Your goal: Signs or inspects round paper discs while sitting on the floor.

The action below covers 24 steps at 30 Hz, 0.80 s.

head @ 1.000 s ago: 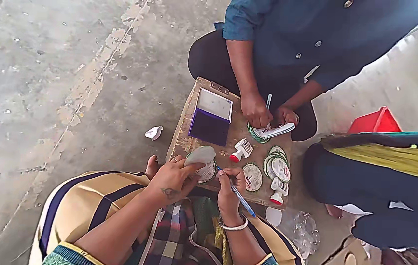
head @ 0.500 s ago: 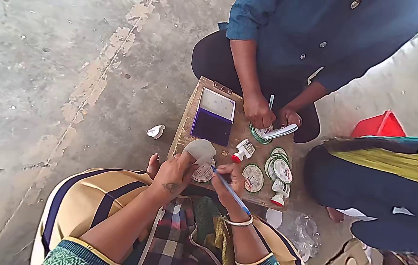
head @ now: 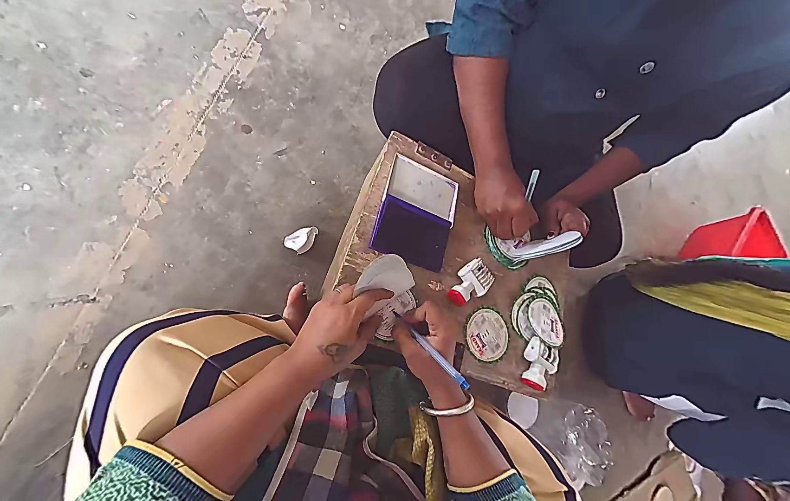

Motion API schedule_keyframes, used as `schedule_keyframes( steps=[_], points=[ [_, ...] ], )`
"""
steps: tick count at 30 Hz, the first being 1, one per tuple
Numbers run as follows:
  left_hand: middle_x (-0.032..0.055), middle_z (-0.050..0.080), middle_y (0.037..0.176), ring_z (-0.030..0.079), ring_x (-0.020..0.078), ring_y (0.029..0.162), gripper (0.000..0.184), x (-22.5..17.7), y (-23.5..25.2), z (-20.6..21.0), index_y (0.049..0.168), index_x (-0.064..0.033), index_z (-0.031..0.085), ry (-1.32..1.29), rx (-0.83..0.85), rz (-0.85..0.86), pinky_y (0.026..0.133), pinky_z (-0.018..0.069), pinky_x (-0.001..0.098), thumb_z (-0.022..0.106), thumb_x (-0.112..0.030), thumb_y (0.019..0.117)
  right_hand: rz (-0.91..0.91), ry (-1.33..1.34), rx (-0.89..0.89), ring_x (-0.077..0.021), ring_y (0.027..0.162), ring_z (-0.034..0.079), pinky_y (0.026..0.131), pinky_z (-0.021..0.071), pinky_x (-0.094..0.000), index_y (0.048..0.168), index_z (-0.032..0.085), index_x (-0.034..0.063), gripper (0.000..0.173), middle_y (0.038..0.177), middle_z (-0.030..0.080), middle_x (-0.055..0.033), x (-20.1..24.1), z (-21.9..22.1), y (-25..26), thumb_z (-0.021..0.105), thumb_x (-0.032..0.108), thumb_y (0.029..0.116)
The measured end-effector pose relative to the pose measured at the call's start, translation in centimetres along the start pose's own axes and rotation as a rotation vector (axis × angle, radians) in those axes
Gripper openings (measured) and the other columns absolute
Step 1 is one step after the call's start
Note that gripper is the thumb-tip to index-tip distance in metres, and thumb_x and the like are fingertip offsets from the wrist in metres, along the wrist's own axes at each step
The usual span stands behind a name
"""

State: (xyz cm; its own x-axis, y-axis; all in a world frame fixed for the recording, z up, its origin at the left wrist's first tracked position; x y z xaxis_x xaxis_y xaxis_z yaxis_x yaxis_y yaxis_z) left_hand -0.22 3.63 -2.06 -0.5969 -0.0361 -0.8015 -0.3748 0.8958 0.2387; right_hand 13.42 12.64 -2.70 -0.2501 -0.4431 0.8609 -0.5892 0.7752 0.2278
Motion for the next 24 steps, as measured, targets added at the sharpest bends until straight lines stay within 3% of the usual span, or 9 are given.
schedule_keyframes(
  steps=[7,11,24],
  points=[
    [0.0196,0.074,0.100,0.071,0.0392,0.093,0.030,-0.05,0.15,-0.09,0.117,-0.0047,0.074,-0.031,0.054,-0.062,0.083,0.0511,0.0590,0.073,-0.009,0.0871,0.011,0.037,0.011,0.0087,0.060,0.057,0.056,0.0473,-0.0094,0.072,0.058,0.0069,0.011,0.067,0.064,0.0070,0.26,-0.06,0.12,0.068,0.004,0.0764],
    [0.0217,0.073,0.107,0.070,0.0420,0.099,0.031,-0.03,0.26,-0.22,0.121,-0.0050,0.073,-0.055,0.113,-0.132,0.089,0.0477,0.0648,0.072,-0.010,0.0907,0.043,0.042,0.001,0.0087,0.060,0.057,0.057,0.0472,-0.0100,0.077,0.061,0.0060,0.007,0.069,0.065,0.0077,0.13,0.01,0.21,0.067,0.006,0.0794],
    [0.0199,0.074,0.103,0.071,0.0400,0.096,0.031,-0.03,0.32,-0.22,0.120,-0.0059,0.073,-0.049,0.092,-0.112,0.087,0.0469,0.0643,0.072,-0.009,0.0891,0.098,-0.028,-0.019,0.0077,0.061,0.057,0.058,0.0467,-0.0124,0.076,0.061,0.0078,0.008,0.069,0.065,0.0077,0.14,0.15,0.27,0.068,0.010,0.0791]
  ],
)
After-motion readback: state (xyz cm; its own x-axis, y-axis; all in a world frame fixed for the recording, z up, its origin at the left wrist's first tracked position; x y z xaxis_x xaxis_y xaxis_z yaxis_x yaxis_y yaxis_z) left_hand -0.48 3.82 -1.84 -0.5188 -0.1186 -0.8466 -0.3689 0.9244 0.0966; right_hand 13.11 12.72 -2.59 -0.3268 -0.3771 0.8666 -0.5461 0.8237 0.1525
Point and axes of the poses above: each hand's wrist, its own y-axis towards the middle knuckle, its own z-axis out of the palm, x = y × z, the point moved 5 cm from there along y, towards the middle knuckle
